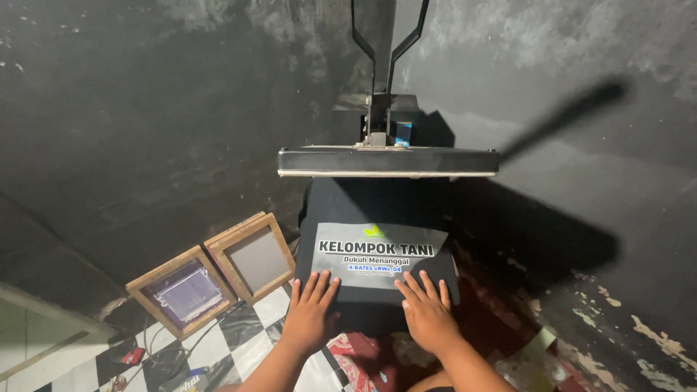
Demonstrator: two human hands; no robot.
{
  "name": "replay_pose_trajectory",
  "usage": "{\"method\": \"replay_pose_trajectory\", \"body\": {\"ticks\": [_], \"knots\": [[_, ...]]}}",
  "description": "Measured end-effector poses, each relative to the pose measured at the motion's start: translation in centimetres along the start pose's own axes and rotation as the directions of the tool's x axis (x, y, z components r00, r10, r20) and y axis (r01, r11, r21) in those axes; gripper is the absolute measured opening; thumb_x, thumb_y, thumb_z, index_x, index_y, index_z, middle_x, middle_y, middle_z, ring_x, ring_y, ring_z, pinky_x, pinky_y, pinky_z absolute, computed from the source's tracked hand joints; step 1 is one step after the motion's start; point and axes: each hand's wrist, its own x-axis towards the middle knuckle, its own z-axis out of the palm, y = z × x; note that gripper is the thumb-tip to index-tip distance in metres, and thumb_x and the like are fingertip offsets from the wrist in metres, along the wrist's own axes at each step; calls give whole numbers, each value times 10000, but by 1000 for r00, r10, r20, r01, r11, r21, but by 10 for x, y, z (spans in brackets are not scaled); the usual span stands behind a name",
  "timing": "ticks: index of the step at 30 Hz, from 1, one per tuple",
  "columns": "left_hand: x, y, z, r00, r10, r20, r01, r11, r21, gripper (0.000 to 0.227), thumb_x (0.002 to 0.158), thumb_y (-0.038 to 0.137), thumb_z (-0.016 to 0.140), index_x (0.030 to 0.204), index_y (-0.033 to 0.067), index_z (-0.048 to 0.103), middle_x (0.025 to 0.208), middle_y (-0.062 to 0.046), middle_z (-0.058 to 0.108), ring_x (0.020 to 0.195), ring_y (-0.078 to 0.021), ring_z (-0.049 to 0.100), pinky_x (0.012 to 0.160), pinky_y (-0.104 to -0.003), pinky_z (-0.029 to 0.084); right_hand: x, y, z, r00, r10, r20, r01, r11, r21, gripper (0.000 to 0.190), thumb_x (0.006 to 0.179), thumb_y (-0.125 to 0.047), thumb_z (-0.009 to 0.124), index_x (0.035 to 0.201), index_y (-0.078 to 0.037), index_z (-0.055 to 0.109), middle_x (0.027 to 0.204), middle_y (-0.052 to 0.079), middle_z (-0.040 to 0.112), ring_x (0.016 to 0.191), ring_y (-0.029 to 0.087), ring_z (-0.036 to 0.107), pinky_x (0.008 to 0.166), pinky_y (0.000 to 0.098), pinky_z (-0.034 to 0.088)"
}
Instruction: The person operates a heat press machine to apply a design onto a black t-shirt. They repeatedly lower the heated press onto the shirt, hold it for a few seconds, and then lift it to reveal the printed text and logo.
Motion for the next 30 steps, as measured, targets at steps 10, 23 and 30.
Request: {"method": "replay_pose_trajectory", "body": {"ticks": [10,23,30], "knots": [[10,-17,39,971,93,-221,-86,995,41,755,978,386,611,1625,213,262,1697,-82,217,1565,-348,131,1224,-629,39,-1,-1,-4,1000,-5,10,5,1000,6,505,1030,-286,360,1527,-305,444,1658,-72,343,1560,272,196,1235,600,42],[10,-15,33,984,77,-158,-69,996,59,711,1013,363,536,1635,222,222,1715,-75,155,1577,-348,76,1229,-620,23,-1,0,-5,1000,-13,11,13,1000,14,511,1028,-282,359,1533,-308,434,1661,-74,339,1565,278,186,1239,598,44],[11,-19,39,975,103,-196,-93,994,56,737,984,383,563,1628,204,253,1697,-92,212,1566,-335,129,1230,-609,42,0,5,3,1000,-16,-13,15,1000,-10,512,1025,-296,360,1529,-317,447,1655,-78,350,1563,270,195,1237,598,56]]}}
